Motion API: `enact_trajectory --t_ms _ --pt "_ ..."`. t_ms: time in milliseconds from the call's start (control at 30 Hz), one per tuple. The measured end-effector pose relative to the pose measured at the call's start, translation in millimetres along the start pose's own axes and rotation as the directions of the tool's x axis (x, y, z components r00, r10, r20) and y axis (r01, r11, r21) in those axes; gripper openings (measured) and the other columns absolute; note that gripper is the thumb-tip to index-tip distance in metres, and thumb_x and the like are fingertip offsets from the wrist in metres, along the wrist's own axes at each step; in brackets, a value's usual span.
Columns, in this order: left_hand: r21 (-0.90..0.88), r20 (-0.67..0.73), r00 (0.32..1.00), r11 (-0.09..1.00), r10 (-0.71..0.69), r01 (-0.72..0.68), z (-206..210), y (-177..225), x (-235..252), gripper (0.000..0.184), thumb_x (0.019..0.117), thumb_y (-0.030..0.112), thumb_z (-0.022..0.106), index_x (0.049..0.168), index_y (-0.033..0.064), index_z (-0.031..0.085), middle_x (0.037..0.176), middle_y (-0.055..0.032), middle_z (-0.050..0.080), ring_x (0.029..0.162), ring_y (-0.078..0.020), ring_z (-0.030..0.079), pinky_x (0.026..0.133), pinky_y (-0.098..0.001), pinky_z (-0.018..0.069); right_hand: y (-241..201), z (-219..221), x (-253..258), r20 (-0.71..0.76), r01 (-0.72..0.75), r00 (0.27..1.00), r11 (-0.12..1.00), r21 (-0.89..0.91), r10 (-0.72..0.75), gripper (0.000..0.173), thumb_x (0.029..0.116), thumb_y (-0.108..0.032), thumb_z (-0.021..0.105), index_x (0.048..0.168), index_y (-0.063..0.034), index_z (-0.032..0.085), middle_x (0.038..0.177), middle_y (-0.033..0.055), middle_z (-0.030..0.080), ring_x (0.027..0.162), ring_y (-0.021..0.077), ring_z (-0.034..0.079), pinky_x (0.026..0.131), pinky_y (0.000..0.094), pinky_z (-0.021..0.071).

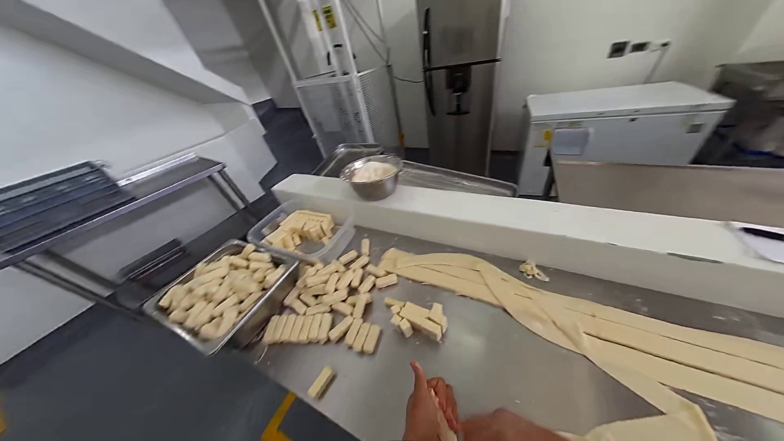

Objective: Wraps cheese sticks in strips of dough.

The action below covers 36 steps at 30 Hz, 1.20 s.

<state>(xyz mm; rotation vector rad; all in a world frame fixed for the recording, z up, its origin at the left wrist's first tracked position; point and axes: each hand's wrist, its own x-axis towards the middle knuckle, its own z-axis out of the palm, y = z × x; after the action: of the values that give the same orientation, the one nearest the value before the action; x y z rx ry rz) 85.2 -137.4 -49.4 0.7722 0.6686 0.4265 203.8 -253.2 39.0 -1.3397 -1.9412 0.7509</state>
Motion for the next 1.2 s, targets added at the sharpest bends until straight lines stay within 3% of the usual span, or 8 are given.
enact_trajectory --t_ms 133,367,433,633,800,933,1100,1200 --pt "-0.13 0.253 0.961 0.98 -0.113 0.15 -3.8 24.7 -13.3 0.085 0.0981 0.065 -0.01 0.057 0.0224 0.052 0.056 0.0058 0.058 0.052 -0.0062 0.057 0.051 -0.0221 0.049 35.4 5.4 7.2 -0.178 -0.084 0.983 0.976 -0.199 0.048 0.083 0.0671 -0.036 0.093 0.135 0.0007 0.062 0.148 0.0259 0.052 0.138 0.0458 0.047 0.108 0.0677 0.0368" --pt "-0.001 0.002 0.999 0.999 -0.033 0.033 19.2 26.5 -28.2 0.09 0.1004 0.063 -0.009 0.075 0.0117 0.06 0.057 -0.001 0.064 0.048 -0.0097 0.062 0.048 -0.0253 0.0541 67.4 45.3 17.2 -0.426 0.158 0.827 0.878 -0.451 -0.367 0.039 0.0807 -0.04 0.077 0.108 -0.013 0.068 0.115 0.0053 0.069 0.114 0.0187 0.061 0.108 0.0397 0.0367" --pt "0.05 -0.026 1.0 0.999 -0.018 0.019 21.4 20.3 -30.7 0.085 0.1032 0.056 -0.009 0.084 0.0098 0.059 0.061 0.0 0.064 0.052 -0.0086 0.061 0.052 -0.0247 0.0543 72.1 48.0 16.6 -0.428 0.169 0.798 0.839 -0.516 -0.424 0.036 0.0813 -0.039 0.074 0.105 -0.0134 0.066 0.11 0.0054 0.068 0.11 0.0188 0.061 0.109 0.0383 0.0361" --pt "-0.131 -0.028 0.999 0.991 -0.033 0.029 26.5 20.5 -35.0 0.087 0.1005 0.065 -0.005 0.071 0.0133 0.058 0.053 -0.0004 0.059 0.042 -0.0084 0.056 0.043 -0.0232 0.0501 68.7 41.1 11.8 -0.376 0.243 0.835 0.882 -0.403 -0.402 0.049 0.0815 -0.037 0.077 0.119 -0.0087 0.063 0.125 0.0103 0.066 0.129 0.0222 0.057 0.12 0.04 0.0328" --pt "-0.11 0.009 0.999 0.993 -0.039 0.039 20.3 14.7 -28.8 0.091 0.0959 0.071 -0.007 0.067 0.0148 0.059 0.051 0.0002 0.058 0.041 -0.0074 0.054 0.041 -0.0232 0.0483 81.7 45.3 18.8 -0.4 0.325 0.795 0.877 -0.354 -0.456 0.054 0.074 -0.038 0.085 0.109 -0.0031 0.064 0.113 0.0134 0.069 0.115 0.0243 0.066 0.117 0.0403 0.0405" --pt "-0.042 0.064 0.998 0.999 0.001 0.002 5.1 9.3 -20.7 0.096 0.0923 0.075 -0.007 0.089 0.012 0.066 0.065 0.0009 0.066 0.054 -0.0077 0.062 0.053 -0.0248 0.0548 82.9 50.6 16.4 -0.374 0.232 0.854 0.908 -0.349 -0.362 0.058 0.0714 -0.034 0.086 0.114 -0.0004 0.067 0.115 0.0161 0.07 0.115 0.0285 0.067 0.115 0.0431 0.0428" --pt "-0.198 0.135 0.987 0.974 -0.085 0.111 8.2 7.9 -26.4 0.096 0.0815 0.09 -0.001 0.061 0.0207 0.063 0.052 0.003 0.06 0.044 -0.0053 0.056 0.043 -0.0218 0.0481 67.9 45.5 8.2 -0.274 0.256 0.902 0.925 -0.28 -0.332 0.082 0.0765 -0.022 0.087 0.143 0.0055 0.049 0.122 0.0237 0.065 0.12 0.0344 0.064 0.12 0.0481 0.0354" --pt "-0.277 0.236 0.957 0.933 -0.165 0.23 14.8 9.1 -32.7 0.093 0.0829 0.09 0.003 0.054 0.0221 0.059 0.048 0.0052 0.054 0.041 -0.0039 0.052 0.042 -0.021 0.0444 73.5 44.7 8.4 -0.307 0.327 0.85 0.885 -0.331 -0.429 0.067 0.0813 -0.032 0.082 0.133 0.0033 0.057 0.108 0.0193 0.068 0.107 0.03 0.069 0.113 0.0428 0.0445"
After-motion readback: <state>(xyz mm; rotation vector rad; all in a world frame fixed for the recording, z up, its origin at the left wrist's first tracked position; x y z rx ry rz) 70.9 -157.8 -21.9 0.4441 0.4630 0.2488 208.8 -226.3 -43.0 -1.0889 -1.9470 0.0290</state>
